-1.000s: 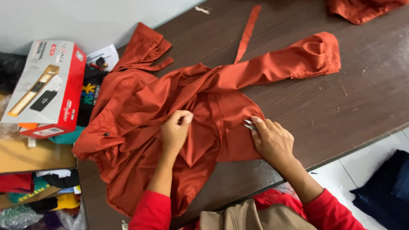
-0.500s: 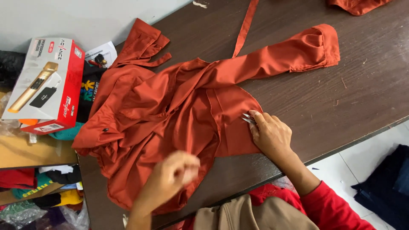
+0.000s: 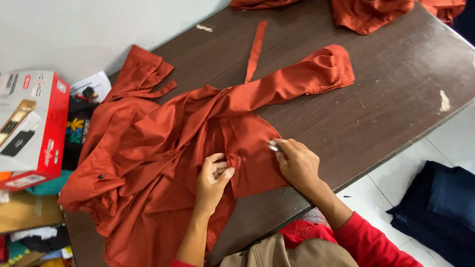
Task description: Trimming excess threads from a brown garment using a thread trimmer
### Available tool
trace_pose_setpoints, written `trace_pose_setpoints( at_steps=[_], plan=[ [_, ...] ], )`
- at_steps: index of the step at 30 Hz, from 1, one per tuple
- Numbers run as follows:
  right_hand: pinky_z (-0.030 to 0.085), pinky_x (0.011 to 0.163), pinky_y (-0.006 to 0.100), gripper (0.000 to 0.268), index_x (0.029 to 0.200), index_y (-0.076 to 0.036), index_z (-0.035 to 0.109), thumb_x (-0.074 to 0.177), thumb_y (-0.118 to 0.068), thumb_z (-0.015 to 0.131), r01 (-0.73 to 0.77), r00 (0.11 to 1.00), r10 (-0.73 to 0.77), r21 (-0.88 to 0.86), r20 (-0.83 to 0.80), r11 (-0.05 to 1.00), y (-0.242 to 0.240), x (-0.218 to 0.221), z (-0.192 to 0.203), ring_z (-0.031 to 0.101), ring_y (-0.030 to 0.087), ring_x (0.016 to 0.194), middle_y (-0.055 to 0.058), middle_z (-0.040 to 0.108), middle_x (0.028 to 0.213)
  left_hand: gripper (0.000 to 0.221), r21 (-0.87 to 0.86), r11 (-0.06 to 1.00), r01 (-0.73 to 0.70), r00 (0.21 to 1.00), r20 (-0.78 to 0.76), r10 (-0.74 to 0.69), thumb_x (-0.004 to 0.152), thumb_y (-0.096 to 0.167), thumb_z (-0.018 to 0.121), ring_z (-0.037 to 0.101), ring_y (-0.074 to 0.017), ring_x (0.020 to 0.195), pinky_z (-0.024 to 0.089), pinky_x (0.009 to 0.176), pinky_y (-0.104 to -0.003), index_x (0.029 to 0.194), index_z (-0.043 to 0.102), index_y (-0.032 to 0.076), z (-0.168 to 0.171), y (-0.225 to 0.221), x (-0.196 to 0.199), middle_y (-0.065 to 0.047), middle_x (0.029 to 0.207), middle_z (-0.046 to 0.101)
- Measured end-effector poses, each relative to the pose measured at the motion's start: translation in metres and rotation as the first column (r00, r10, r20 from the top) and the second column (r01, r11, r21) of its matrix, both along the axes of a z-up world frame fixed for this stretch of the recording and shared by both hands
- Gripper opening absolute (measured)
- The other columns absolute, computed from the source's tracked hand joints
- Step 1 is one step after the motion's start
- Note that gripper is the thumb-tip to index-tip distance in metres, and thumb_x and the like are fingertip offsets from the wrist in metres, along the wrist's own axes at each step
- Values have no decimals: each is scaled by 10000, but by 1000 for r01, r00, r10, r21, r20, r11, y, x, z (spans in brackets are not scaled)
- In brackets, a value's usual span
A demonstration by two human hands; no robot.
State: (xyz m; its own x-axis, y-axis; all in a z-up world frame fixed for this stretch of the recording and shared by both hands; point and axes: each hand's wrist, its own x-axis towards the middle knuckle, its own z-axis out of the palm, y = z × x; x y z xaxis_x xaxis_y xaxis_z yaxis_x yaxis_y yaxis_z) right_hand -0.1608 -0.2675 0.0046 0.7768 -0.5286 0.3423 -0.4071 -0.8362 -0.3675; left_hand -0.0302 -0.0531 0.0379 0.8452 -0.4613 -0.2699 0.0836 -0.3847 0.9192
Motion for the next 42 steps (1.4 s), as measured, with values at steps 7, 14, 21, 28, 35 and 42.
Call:
trace_pose_setpoints(
  at_steps=[7, 14, 21, 28, 35, 42],
  plan=[
    [581, 747, 384, 177, 1035, -207, 774, 861, -172, 763, -164, 972, 52, 507, 228, 846, 58, 28, 40, 736, 293, 877, 44, 737, 902, 529, -302, 950, -75, 970, -245, -1, 848, 153, 808, 688, -154, 971, 597, 907, -332, 1352, 662, 88, -11, 17, 13, -124, 1087, 730],
    [585, 717, 349, 116, 998, -254, 785, 883, -243, 790, 3, 999, -27, 748, 20, 664, 84, 58, 20, 704, 193, 757, 7, 723, 836, 437, -337, 941, -1, 983, -171, -60, 834, 85, 827, 742, -152, 953, 615, 881, -306, 1258, 745, 151, -10, 14, 11, -141, 1049, 787],
    [268, 407, 198, 97, 955, -14, 717, 955, -111, 718, -141, 990, 8, 965, 142, 222, 76, 45, 69, 328, 50, 412, -20, 405, 470, 368, -364, 931, -7, 990, -132, -44, 868, 85, 769, 727, -196, 958, 608, 849, -315, 1234, 755, 116, -12, 16, 11, -173, 1057, 764],
    [388, 484, 225, 296, 1176, -64, 724, 936, -233, 689, -15, 971, 230, 951, -60, 308, 84, 34, 83, 439, 89, 525, 51, 738, 910, 252, -274, 958, 91, 985, -118, -127, 908, 134, 629, 704, -111, 1027, 550, 947, -249, 1131, 741, 99, 4, 19, 15, -18, 1109, 772],
    [520, 635, 248, 357, 1055, -281, 779, 867, -545, 631, -119, 892, 382, 689, -243, 715, 87, 23, 80, 666, 65, 643, -107, 833, 926, 333, -396, 916, -57, 910, -397, -115, 908, 81, 676, 646, -107, 1068, 526, 987, -234, 1238, 720, 63, -4, 23, 23, -28, 1151, 715],
    [517, 775, 340, 129, 994, -263, 709, 917, -351, 656, -22, 991, 68, 364, -114, 931, 69, 37, 60, 694, 124, 897, -138, 723, 988, 331, -512, 842, -167, 863, -489, -126, 894, 16, 681, 635, -97, 1043, 505, 990, -228, 1224, 713, 32, -24, 21, 23, -38, 1142, 712]
  ],
)
